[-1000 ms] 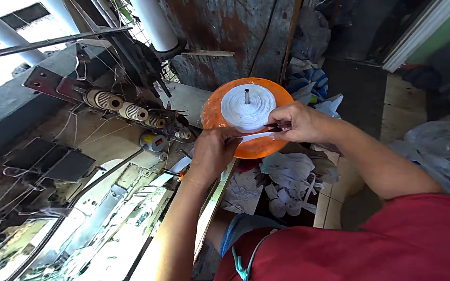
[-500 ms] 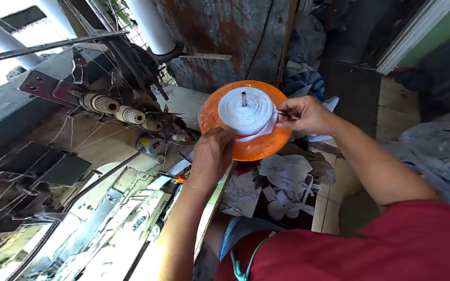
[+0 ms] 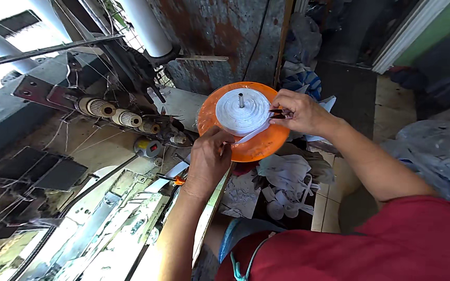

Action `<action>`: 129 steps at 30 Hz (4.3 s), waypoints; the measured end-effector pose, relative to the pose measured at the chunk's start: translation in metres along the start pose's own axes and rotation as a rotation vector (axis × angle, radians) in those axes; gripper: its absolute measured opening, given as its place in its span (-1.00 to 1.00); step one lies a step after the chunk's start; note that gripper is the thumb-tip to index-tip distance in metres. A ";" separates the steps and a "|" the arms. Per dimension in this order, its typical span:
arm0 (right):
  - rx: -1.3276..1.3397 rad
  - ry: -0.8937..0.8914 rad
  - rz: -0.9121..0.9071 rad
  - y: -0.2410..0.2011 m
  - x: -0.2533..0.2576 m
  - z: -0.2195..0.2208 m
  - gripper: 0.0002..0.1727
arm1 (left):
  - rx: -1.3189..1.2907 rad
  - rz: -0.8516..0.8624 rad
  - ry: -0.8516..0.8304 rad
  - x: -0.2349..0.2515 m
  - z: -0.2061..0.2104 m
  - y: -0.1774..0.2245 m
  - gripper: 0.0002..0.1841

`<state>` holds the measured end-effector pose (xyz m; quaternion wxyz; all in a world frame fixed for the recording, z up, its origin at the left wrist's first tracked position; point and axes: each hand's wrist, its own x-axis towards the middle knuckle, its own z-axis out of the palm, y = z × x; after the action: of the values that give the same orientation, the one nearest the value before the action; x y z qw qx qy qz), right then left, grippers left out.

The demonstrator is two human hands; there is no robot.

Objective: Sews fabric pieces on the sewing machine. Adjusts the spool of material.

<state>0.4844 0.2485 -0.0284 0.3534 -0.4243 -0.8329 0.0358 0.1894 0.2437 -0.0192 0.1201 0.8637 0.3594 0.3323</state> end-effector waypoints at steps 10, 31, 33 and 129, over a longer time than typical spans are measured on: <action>0.076 0.101 -0.189 0.006 -0.005 0.009 -0.90 | -0.010 -0.079 0.035 -0.001 0.005 -0.004 -0.88; 0.576 0.026 0.179 -0.040 -0.005 0.026 -0.83 | -0.076 -0.048 -0.055 0.012 0.017 -0.008 -0.93; 0.549 0.035 0.185 -0.049 -0.005 0.030 -0.83 | -0.126 -0.044 -0.071 0.013 0.018 -0.011 -0.91; 0.128 0.093 -0.073 -0.056 0.002 0.030 -0.79 | 0.070 0.126 0.222 0.010 0.044 0.015 -0.89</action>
<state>0.4264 0.2212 -0.0296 0.4192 -0.3712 -0.8266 0.0565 0.2319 0.2413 -0.0409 0.0281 0.8462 0.3269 0.4199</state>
